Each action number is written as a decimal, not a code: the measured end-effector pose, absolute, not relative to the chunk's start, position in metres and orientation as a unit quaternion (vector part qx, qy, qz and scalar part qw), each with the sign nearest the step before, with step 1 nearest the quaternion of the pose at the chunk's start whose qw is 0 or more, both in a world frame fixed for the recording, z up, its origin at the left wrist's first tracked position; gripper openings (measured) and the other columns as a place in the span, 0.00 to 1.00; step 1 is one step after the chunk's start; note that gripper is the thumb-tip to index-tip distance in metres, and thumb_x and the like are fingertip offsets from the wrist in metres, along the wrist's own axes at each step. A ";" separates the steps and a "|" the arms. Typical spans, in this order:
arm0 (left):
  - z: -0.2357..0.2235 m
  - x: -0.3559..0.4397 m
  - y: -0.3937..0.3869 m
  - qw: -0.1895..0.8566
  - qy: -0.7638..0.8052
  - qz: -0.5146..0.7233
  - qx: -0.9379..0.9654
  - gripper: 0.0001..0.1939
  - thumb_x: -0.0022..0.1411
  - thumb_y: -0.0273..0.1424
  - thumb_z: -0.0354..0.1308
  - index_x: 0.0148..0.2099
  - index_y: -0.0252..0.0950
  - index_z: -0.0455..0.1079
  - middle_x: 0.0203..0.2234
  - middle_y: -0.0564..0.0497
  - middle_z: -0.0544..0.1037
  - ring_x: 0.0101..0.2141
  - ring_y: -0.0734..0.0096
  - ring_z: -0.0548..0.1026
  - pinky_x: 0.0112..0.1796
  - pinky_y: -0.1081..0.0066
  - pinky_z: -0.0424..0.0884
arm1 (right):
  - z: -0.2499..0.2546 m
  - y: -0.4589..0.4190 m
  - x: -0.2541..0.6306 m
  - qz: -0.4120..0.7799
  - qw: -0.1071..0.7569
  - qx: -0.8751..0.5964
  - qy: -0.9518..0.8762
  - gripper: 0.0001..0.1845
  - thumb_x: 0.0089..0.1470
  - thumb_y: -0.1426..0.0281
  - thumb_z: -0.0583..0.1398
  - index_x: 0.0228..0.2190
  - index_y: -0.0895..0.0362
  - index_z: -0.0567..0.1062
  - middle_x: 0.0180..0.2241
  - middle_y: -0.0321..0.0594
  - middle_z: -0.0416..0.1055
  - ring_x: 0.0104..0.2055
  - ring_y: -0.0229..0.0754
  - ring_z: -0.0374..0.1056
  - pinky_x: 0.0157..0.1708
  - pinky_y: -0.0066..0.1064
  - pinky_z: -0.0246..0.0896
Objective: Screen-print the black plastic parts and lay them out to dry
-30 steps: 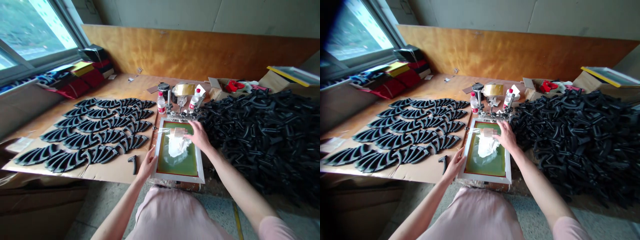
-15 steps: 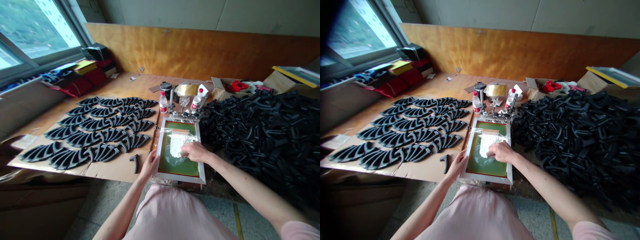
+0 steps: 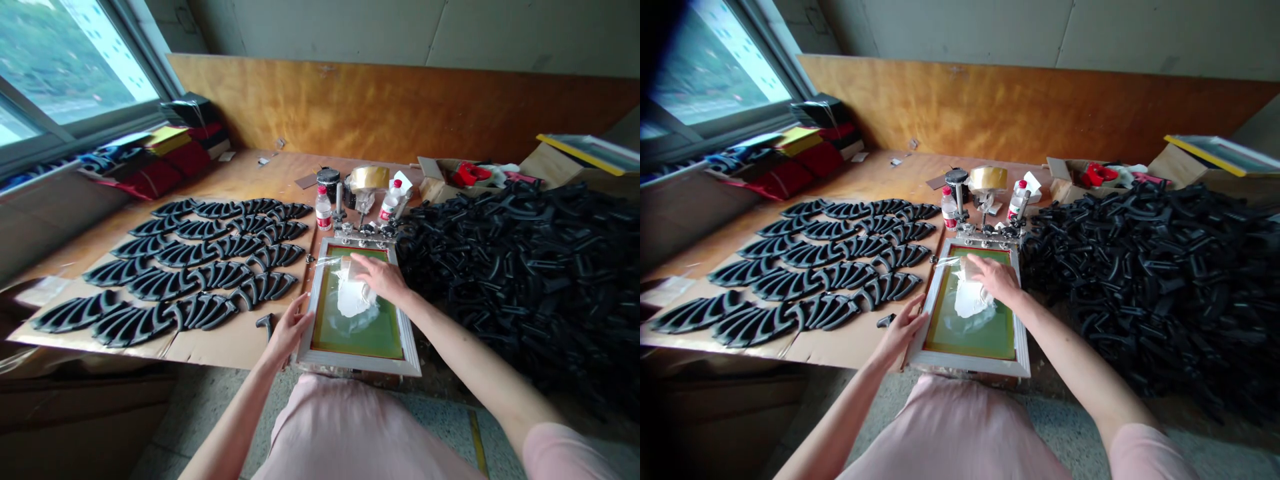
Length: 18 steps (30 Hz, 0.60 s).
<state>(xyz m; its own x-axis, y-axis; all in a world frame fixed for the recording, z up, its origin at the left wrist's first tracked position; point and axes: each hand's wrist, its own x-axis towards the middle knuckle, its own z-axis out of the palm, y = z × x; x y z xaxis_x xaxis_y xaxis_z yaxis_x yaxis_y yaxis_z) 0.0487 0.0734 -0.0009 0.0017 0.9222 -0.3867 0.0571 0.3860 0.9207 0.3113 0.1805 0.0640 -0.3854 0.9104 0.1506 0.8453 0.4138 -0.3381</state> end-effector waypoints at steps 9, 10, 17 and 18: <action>0.116 0.067 0.134 0.522 0.461 0.572 0.434 0.27 0.62 0.53 0.51 0.51 0.37 0.70 0.41 0.48 0.77 0.38 0.68 0.77 0.35 0.73 0.74 | 0.045 0.202 0.409 0.129 0.244 -0.723 -0.633 0.18 0.63 0.60 0.53 0.39 0.59 0.76 0.33 0.42 0.76 0.36 0.44 0.71 0.37 0.31 0.62; 0.125 0.072 0.146 0.519 0.444 0.580 0.444 0.27 0.63 0.53 0.50 0.52 0.38 0.69 0.42 0.47 0.77 0.40 0.68 0.77 0.35 0.72 0.74 | 0.031 0.193 0.406 0.144 0.206 -0.715 -0.652 0.18 0.62 0.58 0.54 0.37 0.58 0.76 0.34 0.42 0.76 0.37 0.44 0.70 0.36 0.31 0.62; 0.109 0.104 0.144 0.554 0.452 0.592 0.372 0.26 0.62 0.52 0.53 0.53 0.38 0.63 0.37 0.47 0.79 0.37 0.67 0.79 0.32 0.72 0.75 | -0.020 0.134 0.328 0.110 0.029 -0.619 -0.777 0.11 0.60 0.63 0.60 0.35 0.60 0.73 0.39 0.48 0.74 0.45 0.46 0.70 0.44 0.32 0.61; 0.094 0.109 0.129 0.605 0.475 0.528 0.359 0.27 0.60 0.52 0.56 0.51 0.36 0.65 0.37 0.45 0.80 0.35 0.65 0.79 0.30 0.71 0.75 | -0.017 0.128 0.318 0.118 0.021 -0.639 -0.760 0.11 0.61 0.64 0.59 0.37 0.60 0.73 0.38 0.49 0.75 0.43 0.46 0.71 0.41 0.32 0.61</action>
